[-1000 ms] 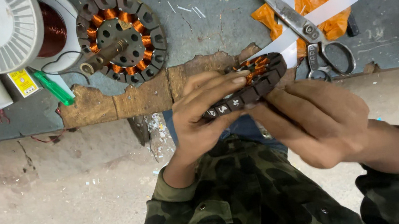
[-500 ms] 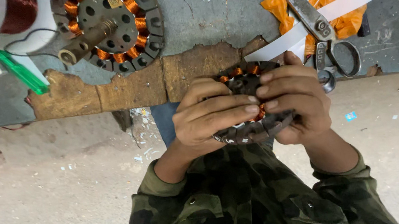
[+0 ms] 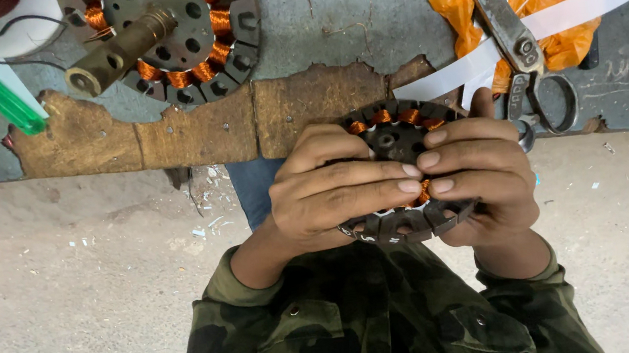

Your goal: The person cuts a white insulating strip with scissors and inserts the pieces into the slots of a motor stator. They repeat this process for multiple slots, handling the stator and strip repeatedly.

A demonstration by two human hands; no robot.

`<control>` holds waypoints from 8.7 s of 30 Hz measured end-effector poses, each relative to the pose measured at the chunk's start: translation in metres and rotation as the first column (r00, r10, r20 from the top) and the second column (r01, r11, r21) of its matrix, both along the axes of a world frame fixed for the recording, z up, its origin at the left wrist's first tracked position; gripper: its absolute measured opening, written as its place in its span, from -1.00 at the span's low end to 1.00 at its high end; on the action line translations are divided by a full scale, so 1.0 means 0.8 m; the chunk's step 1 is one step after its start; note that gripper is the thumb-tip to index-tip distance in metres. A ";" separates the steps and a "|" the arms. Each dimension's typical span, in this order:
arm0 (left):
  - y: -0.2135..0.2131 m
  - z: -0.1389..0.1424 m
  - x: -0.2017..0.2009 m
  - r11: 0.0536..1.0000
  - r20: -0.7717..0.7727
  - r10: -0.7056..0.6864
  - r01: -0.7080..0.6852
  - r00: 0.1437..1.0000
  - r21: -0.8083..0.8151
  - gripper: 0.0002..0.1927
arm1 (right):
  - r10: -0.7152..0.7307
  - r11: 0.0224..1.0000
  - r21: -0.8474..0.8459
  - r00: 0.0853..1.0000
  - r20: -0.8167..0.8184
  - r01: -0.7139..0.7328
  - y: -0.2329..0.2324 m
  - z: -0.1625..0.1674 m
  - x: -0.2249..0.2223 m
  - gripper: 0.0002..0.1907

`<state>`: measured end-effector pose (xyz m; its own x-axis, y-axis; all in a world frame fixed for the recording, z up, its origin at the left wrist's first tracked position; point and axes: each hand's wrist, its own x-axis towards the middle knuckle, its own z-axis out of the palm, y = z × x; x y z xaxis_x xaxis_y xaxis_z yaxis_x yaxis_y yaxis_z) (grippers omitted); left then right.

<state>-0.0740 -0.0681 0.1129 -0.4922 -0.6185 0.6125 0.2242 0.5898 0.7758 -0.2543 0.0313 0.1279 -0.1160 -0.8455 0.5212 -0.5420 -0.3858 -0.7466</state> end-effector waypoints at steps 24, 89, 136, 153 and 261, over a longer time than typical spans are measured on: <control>0.003 0.023 0.004 0.986 0.069 0.028 -0.039 0.997 0.161 -0.46 | -0.172 0.889 -0.446 0.979 -0.111 0.106 -0.024 -0.008 0.013 -0.71; -0.059 0.035 -0.011 0.774 0.309 0.610 -0.464 0.730 -0.431 -0.55 | -0.298 0.874 0.157 0.762 -0.575 0.460 0.074 0.058 -0.038 -0.63; 0.082 -0.006 -0.059 0.978 0.032 0.183 -0.185 0.983 0.101 -0.71 | -0.228 0.914 0.392 0.670 0.706 -0.102 0.239 -0.133 -0.020 -0.17; 0.079 -0.003 -0.056 0.561 -0.268 0.078 0.180 0.960 0.808 -0.69 | -0.041 0.820 0.427 0.705 0.708 -0.381 0.159 -0.119 -0.015 0.20; 0.082 -0.112 0.024 0.578 -0.374 0.038 0.285 0.927 0.765 -0.91 | 0.010 0.999 0.038 0.992 0.125 -0.015 0.075 0.017 0.010 -0.80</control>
<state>-0.0548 -0.0022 0.0232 -0.4824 -0.8754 0.0321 0.5658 -0.2834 0.7743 -0.2466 0.0913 0.1418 -0.1673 -0.8665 0.4704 -0.4389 -0.3617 -0.8225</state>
